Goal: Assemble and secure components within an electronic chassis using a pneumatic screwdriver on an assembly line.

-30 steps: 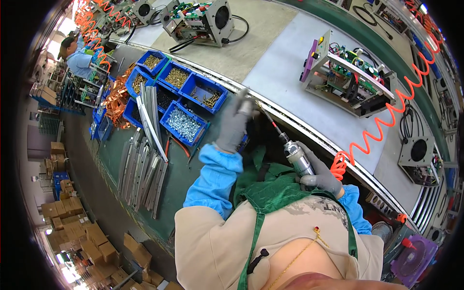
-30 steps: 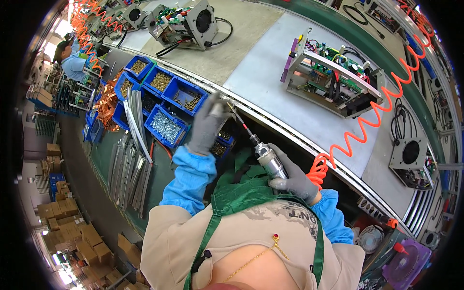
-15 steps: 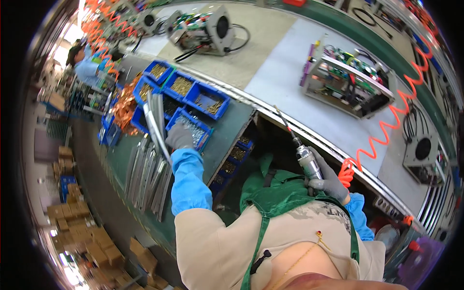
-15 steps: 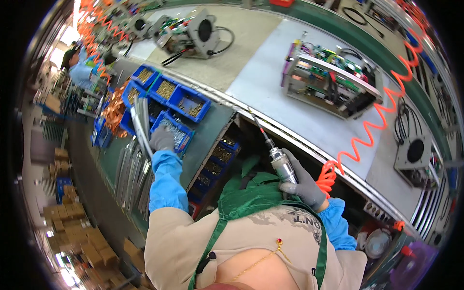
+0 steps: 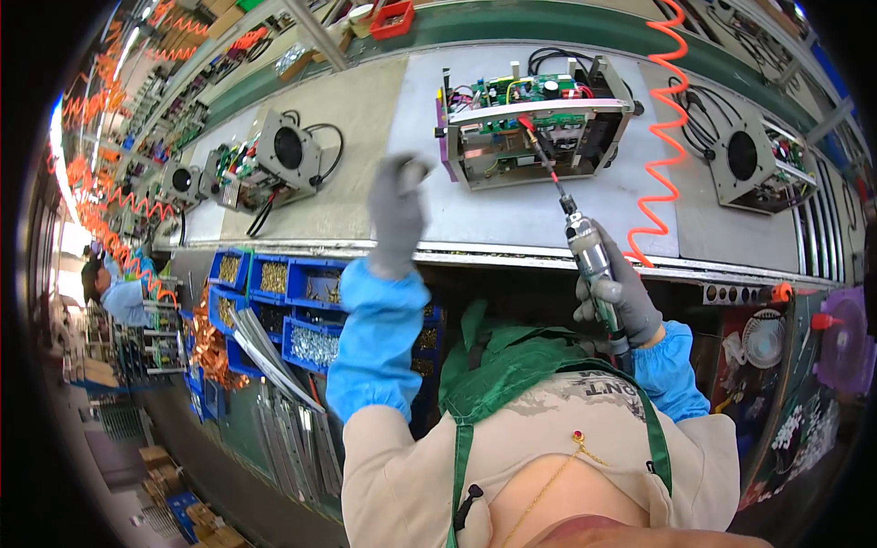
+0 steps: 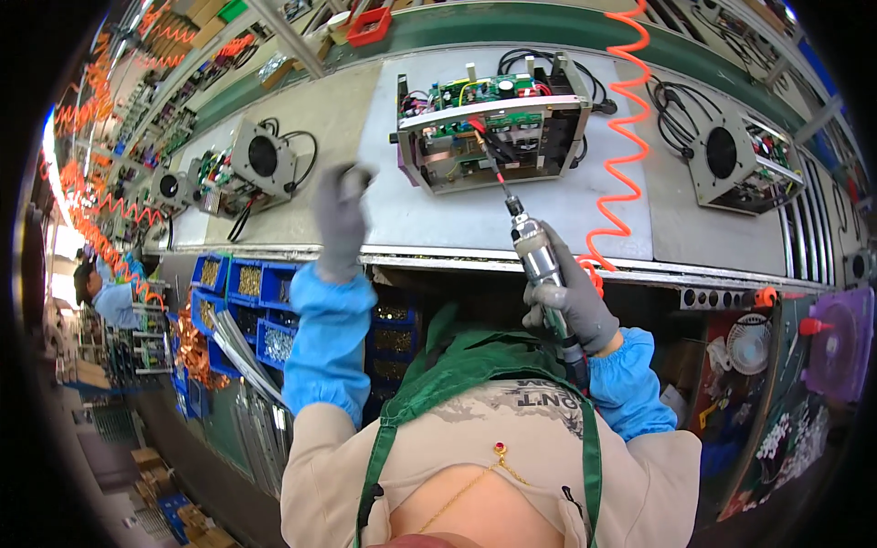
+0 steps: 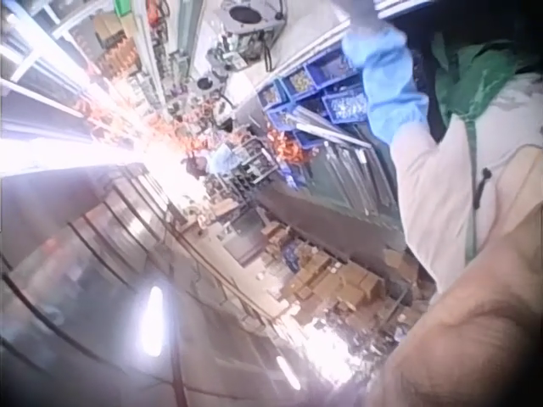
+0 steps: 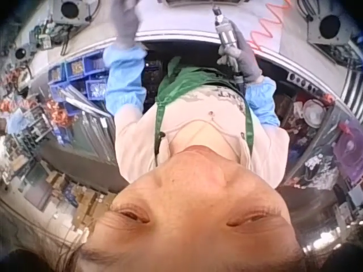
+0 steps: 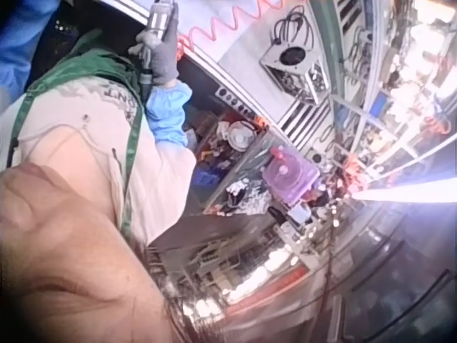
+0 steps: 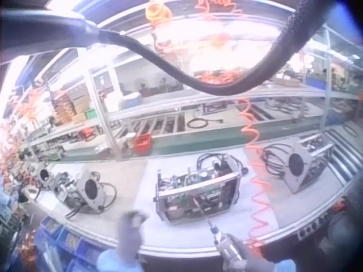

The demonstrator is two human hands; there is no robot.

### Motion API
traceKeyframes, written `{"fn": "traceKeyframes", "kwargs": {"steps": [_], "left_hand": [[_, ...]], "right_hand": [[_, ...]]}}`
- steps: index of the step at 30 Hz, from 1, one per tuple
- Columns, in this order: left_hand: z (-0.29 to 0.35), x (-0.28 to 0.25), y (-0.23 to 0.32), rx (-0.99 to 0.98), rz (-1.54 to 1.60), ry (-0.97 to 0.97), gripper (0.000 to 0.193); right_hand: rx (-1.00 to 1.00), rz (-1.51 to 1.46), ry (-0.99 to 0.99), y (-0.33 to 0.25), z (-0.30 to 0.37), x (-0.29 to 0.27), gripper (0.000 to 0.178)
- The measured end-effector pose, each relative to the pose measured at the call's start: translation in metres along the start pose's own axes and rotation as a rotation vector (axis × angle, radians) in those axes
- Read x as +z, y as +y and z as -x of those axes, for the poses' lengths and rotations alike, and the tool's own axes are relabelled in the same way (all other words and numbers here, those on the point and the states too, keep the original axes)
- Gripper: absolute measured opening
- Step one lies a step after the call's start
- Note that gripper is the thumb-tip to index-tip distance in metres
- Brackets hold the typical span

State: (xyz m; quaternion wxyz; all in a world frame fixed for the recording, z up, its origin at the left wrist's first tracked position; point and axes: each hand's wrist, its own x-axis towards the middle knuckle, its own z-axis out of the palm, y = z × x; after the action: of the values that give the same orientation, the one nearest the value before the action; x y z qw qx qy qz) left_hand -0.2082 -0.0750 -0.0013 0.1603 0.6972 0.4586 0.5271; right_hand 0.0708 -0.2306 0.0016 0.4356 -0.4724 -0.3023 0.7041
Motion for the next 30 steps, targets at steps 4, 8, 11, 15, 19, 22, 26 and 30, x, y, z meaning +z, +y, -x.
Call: {"fn": "traceKeyframes", "kwargs": {"steps": [4,8,11,15,19,22,26,30], "left_hand": [[-0.069,0.100,0.022,0.335,-0.192,-0.172,0.015],[-0.104,0.140,0.023,0.188,-0.641,-0.519,0.022],[-0.113,0.139,0.019,0.063,-0.579,-0.642,0.027],[-0.119,0.135,-0.006,0.240,-0.292,-0.590,0.022],[-0.121,0.131,-0.013,0.291,-0.208,-0.634,0.020],[-0.123,0.129,-0.010,0.228,-0.241,-0.721,0.021],[-0.124,0.129,-0.011,0.196,-0.244,-0.738,0.022],[-0.124,0.126,-0.013,0.208,-0.219,-0.741,0.022]], "right_hand": [[-0.065,0.020,0.088,-0.005,-0.006,0.007,0.101],[-0.038,-0.015,0.118,-0.008,-0.009,0.012,0.100],[-0.042,-0.036,0.148,-0.010,-0.013,0.018,0.099],[-0.051,-0.029,0.141,-0.011,-0.017,0.018,0.098],[-0.017,-0.035,0.088,-0.014,-0.018,0.011,0.096],[0.001,0.009,0.090,-0.016,-0.018,0.012,0.096],[-0.010,0.021,0.109,-0.020,-0.019,0.017,0.095],[0.048,0.092,0.124,-0.028,-0.017,0.022,0.087]]}}
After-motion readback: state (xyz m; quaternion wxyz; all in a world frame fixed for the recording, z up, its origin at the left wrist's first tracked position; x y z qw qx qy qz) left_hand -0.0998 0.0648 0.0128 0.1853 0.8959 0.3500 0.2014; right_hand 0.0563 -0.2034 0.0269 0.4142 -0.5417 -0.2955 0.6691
